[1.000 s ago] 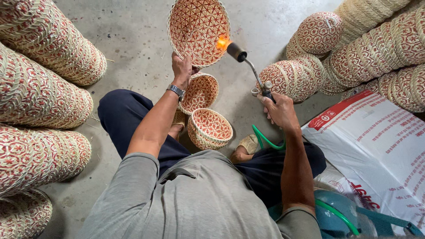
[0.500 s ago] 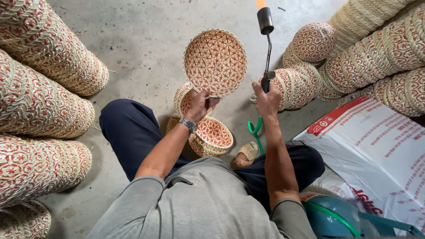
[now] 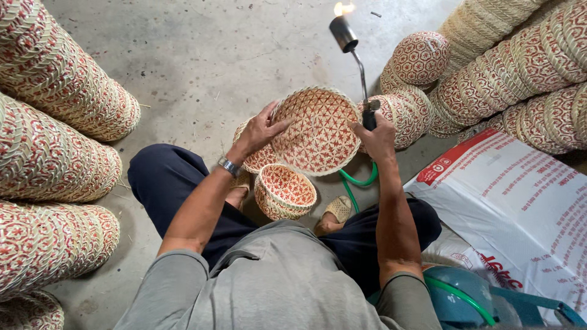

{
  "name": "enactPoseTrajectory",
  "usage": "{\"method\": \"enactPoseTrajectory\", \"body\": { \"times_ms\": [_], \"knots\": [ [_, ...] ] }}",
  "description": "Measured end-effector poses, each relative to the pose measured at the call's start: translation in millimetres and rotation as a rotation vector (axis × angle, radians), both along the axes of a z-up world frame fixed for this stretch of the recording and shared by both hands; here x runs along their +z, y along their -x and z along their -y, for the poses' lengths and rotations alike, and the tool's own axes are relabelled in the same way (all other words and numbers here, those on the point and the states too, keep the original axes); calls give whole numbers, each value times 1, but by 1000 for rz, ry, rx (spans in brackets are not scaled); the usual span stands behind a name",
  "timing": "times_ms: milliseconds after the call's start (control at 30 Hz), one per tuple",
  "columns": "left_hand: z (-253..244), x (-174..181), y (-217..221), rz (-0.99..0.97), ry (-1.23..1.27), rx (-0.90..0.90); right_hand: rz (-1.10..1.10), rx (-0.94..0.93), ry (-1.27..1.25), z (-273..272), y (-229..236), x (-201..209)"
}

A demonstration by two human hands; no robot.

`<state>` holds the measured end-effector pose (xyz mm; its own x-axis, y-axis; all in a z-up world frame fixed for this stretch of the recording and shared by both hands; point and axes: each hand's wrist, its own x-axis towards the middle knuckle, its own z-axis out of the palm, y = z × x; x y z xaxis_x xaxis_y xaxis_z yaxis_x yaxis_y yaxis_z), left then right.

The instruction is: The person sits on the floor and uses a handheld blowtorch to sear the surface of woven baskets. They pick up individual baskets from a stack, rotate them to apply the flame evenly to the patterned exterior, and then place them back down. The process is repeated for multiple baskets in a repetitive workflow.

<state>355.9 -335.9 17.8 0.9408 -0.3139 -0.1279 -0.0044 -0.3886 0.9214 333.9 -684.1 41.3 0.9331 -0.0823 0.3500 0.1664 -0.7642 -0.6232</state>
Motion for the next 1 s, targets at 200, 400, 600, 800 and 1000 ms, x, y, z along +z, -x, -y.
{"method": "enactPoseTrajectory", "body": {
  "times_ms": [200,400,600,800,1000],
  "knots": [
    [-14,-53,-34,-108,-11,-159,-358,-55,-146,-17,15,15],
    [-24,-74,-36,-245,186,216,-172,-13,-163,-24,36,49],
    [-27,-100,-63,0,321,519,-406,182,-7,-52,68,69],
    [-26,-115,-65,170,55,576,-168,321,163,-77,60,66],
    [-37,-99,-56,335,19,613,-154,150,181,-75,43,86]
  ]
}}
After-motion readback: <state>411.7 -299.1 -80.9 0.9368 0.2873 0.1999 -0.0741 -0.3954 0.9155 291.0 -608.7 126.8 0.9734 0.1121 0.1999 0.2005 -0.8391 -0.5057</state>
